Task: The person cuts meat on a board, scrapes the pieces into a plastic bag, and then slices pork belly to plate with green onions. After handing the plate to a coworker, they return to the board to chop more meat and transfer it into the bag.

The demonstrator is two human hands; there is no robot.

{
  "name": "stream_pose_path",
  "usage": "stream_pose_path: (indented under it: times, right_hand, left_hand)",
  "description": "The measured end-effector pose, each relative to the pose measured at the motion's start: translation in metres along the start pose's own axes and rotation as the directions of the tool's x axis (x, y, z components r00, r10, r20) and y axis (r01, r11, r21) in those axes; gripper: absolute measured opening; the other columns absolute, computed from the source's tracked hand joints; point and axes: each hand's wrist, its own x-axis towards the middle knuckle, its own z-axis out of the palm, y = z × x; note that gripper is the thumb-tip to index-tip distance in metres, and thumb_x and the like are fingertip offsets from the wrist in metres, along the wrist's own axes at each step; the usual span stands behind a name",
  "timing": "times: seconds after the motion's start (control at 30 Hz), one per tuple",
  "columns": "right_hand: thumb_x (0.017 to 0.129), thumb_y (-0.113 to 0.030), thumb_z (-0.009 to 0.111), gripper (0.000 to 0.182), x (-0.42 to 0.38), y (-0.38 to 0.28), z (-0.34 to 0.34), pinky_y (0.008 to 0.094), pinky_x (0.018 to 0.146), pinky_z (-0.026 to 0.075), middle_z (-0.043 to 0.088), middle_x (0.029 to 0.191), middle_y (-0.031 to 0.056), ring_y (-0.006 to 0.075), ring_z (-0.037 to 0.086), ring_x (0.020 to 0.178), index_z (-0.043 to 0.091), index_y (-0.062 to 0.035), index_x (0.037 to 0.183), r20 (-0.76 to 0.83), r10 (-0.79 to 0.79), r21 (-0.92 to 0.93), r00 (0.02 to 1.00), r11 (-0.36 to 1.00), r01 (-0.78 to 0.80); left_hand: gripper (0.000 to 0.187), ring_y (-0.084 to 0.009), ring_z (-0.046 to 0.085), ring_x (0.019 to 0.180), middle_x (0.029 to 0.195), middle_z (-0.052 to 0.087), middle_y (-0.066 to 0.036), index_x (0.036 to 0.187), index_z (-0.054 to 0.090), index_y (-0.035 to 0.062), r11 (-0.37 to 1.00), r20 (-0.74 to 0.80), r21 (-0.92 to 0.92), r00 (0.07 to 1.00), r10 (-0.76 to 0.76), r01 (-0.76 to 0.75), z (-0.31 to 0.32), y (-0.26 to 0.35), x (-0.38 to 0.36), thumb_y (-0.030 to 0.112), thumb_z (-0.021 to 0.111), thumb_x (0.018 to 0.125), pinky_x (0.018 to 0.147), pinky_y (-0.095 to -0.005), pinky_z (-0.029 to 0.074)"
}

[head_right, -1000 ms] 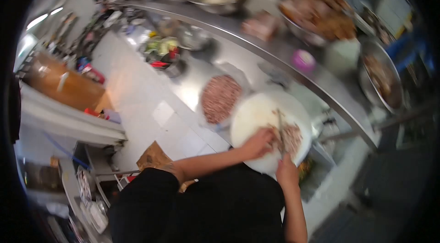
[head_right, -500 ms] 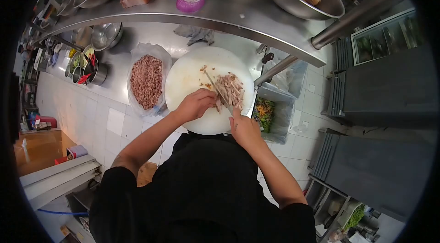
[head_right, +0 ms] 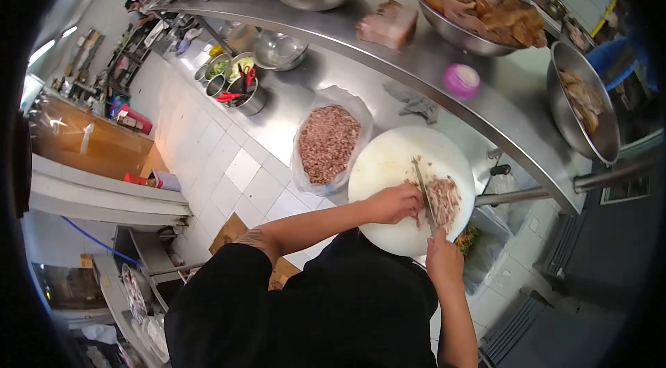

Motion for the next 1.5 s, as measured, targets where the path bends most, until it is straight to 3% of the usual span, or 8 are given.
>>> stream_pose_path:
  times: [0.2, 0.33, 0.53, 0.8, 1.0, 1.2, 1.3, 1.5]
  right_hand:
    - [0.11, -0.025, 0.063, 0.026, 0.013, 0.005, 0.042, 0.065, 0.079, 0.058, 0.077, 0.091, 0.0309, 0.0545, 0.075, 0.09, 0.056, -0.0028, 0.122, -0.038, 0.03, 0.056, 0.999, 0.998, -0.028]
    - [0.11, -0.027, 0.062, 0.03, 0.02, 0.018, 0.031, 0.0656, 0.078, 0.058, 0.077, 0.092, 0.0305, 0.0527, 0.076, 0.088, 0.057, -0.0036, 0.129, -0.093, -0.115, 0.031, 0.989, 0.993, 0.118]
    - [0.111, -0.028, 0.06, 0.032, 0.015, 0.017, 0.056, 0.0657, 0.08, 0.059, 0.077, 0.092, 0.0305, 0.0527, 0.077, 0.09, 0.056, -0.0035, 0.132, -0.011, 0.011, 0.121, 1.0, 0.993, -0.01]
    - [0.112, -0.028, 0.06, 0.029, -0.003, 0.001, -0.002, 0.0629, 0.083, 0.06, 0.078, 0.094, 0.0283, 0.0523, 0.077, 0.092, 0.055, -0.0024, 0.124, 0.091, -0.012, 0.097, 0.996, 0.995, 0.003]
    - [0.111, -0.026, 0.061, 0.026, 0.029, -0.003, 0.034, 0.063, 0.082, 0.06, 0.077, 0.091, 0.0287, 0.0515, 0.077, 0.091, 0.055, -0.0028, 0.121, -0.097, -0.069, 0.141, 0.993, 0.987, 0.083]
    - [0.111, -0.025, 0.061, 0.027, -0.006, -0.012, 0.004, 0.0633, 0.082, 0.059, 0.077, 0.089, 0.0279, 0.0516, 0.077, 0.09, 0.055, -0.0017, 0.124, 0.087, -0.016, 0.088, 0.996, 0.996, 0.008]
    - [0.111, -0.027, 0.062, 0.029, 0.017, -0.011, 0.033, 0.0635, 0.081, 0.059, 0.077, 0.089, 0.0281, 0.0519, 0.077, 0.09, 0.055, -0.0021, 0.125, -0.011, -0.046, 0.137, 0.999, 0.989, 0.047]
    - [0.112, -0.027, 0.061, 0.033, -0.003, -0.011, -0.005, 0.0627, 0.081, 0.059, 0.078, 0.092, 0.0275, 0.0501, 0.078, 0.091, 0.056, -0.0012, 0.133, 0.095, -0.047, 0.079, 0.994, 0.996, 0.04]
  left_hand:
    - [0.016, -0.0335, 0.067, 0.117, 0.119, 0.067, -0.011, 0.103, 0.073, 0.0059, 0.997, 0.03, 0.082, 0.999, -0.011, 0.008, 0.0, -0.002, 0.0, 0.011, 0.082, 0.091, 0.099, -0.044, 0.058]
    - [0.017, -0.035, 0.068, 0.119, 0.124, 0.069, -0.012, 0.104, 0.074, 0.0056, 0.998, 0.003, 0.064, 1.0, 0.022, -0.022, 0.01, -0.014, -0.007, 0.013, 0.083, 0.091, 0.1, -0.0439, 0.058]
    - [0.02, -0.0362, 0.071, 0.11, 0.117, 0.073, -0.012, 0.101, 0.076, 0.0072, 0.996, -0.057, 0.041, 0.995, -0.081, 0.083, 0.01, -0.001, -0.001, 0.008, 0.089, 0.085, 0.096, -0.045, 0.06]
    - [0.023, -0.035, 0.071, 0.117, 0.123, 0.073, -0.011, 0.107, 0.077, 0.0045, 0.995, 0.031, 0.046, 0.995, -0.092, 0.091, -0.011, 0.006, -0.005, 0.012, 0.089, 0.089, 0.1, -0.044, 0.06]
    - [0.021, -0.034, 0.071, 0.116, 0.124, 0.074, -0.01, 0.108, 0.078, 0.0059, 0.992, 0.053, 0.062, 0.992, -0.115, 0.111, -0.011, 0.007, -0.007, 0.012, 0.088, 0.09, 0.099, -0.0426, 0.06]
    - [0.015, -0.0309, 0.072, 0.111, 0.117, 0.075, -0.007, 0.103, 0.08, 0.0086, 0.988, 0.037, 0.107, 0.993, -0.116, 0.112, -0.006, -0.002, -0.014, 0.008, 0.086, 0.09, 0.094, -0.0408, 0.062]
    - [0.014, -0.0297, 0.073, 0.106, 0.114, 0.076, -0.006, 0.1, 0.08, 0.0096, 0.987, 0.002, 0.128, 0.996, -0.094, 0.093, -0.009, -0.002, -0.012, 0.004, 0.084, 0.087, 0.091, -0.0405, 0.063]
    - [0.021, -0.0281, 0.075, 0.103, 0.112, 0.078, -0.006, 0.098, 0.081, 0.0104, 0.972, -0.005, 0.224, 0.997, -0.071, 0.07, -0.009, -0.002, -0.016, -0.003, 0.079, 0.083, 0.09, -0.0393, 0.064]
